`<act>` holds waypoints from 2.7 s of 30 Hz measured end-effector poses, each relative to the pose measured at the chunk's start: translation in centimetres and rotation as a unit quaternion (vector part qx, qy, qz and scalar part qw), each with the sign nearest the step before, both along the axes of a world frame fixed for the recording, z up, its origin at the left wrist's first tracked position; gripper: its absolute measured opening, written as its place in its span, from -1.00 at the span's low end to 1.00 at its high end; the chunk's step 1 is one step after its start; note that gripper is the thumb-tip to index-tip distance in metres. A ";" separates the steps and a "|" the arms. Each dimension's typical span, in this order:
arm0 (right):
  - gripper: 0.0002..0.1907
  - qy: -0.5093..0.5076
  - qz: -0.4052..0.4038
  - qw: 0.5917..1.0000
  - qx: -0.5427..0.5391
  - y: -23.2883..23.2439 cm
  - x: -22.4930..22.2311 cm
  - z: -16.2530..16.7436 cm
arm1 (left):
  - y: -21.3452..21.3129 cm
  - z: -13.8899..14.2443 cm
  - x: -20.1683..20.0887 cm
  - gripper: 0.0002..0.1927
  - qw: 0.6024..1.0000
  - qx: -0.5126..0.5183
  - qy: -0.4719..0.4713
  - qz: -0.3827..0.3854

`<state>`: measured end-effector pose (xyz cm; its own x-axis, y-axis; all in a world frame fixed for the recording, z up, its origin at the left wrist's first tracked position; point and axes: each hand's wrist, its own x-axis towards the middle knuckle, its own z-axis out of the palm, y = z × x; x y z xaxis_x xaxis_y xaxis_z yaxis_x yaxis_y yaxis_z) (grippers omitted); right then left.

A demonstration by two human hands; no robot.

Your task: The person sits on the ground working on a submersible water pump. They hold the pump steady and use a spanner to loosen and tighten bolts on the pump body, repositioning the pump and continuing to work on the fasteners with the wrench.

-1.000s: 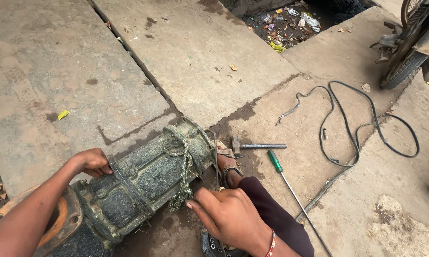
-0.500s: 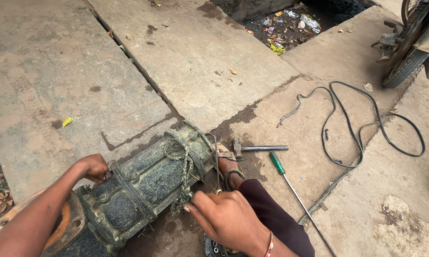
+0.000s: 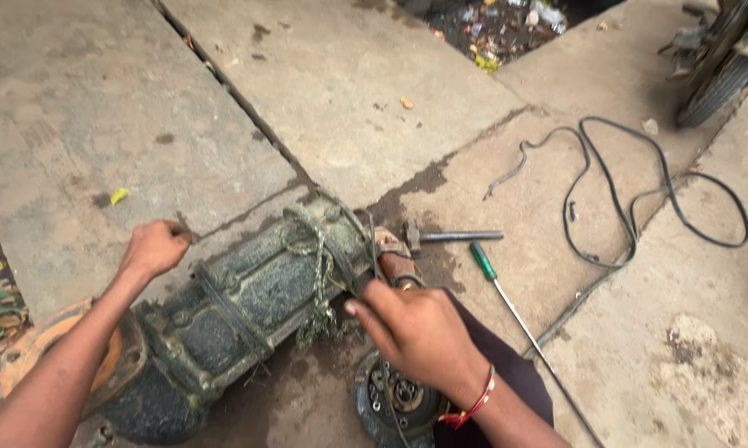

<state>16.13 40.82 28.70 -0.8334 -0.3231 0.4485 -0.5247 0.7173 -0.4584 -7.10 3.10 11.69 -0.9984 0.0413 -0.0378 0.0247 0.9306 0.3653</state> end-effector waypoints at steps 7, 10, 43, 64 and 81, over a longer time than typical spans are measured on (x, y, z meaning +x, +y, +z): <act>-0.95 0.073 -0.122 0.989 -0.028 7.3 3.0 -3.0 | 10.3 2.5 18.6 -0.85 0.957 0.207 0.029 -0.203; -0.93 0.042 -0.130 0.989 -0.057 9.0 4.1 -5.3 | 17.1 -3.9 25.9 -0.85 0.923 0.236 -0.137 -0.270; -0.79 0.037 -0.162 0.978 0.127 10.7 5.4 -4.5 | 23.7 -21.4 32.6 -0.69 0.965 0.083 -0.234 -0.091; -0.77 -0.256 -0.221 0.913 0.227 9.7 4.0 -4.5 | 25.9 -24.9 32.3 -0.82 0.928 -0.134 -0.135 -0.321; -0.83 -0.178 -0.096 0.965 0.168 11.2 -14.4 -18.0 | 24.0 -25.3 32.7 -0.81 0.944 -0.078 -0.115 -0.301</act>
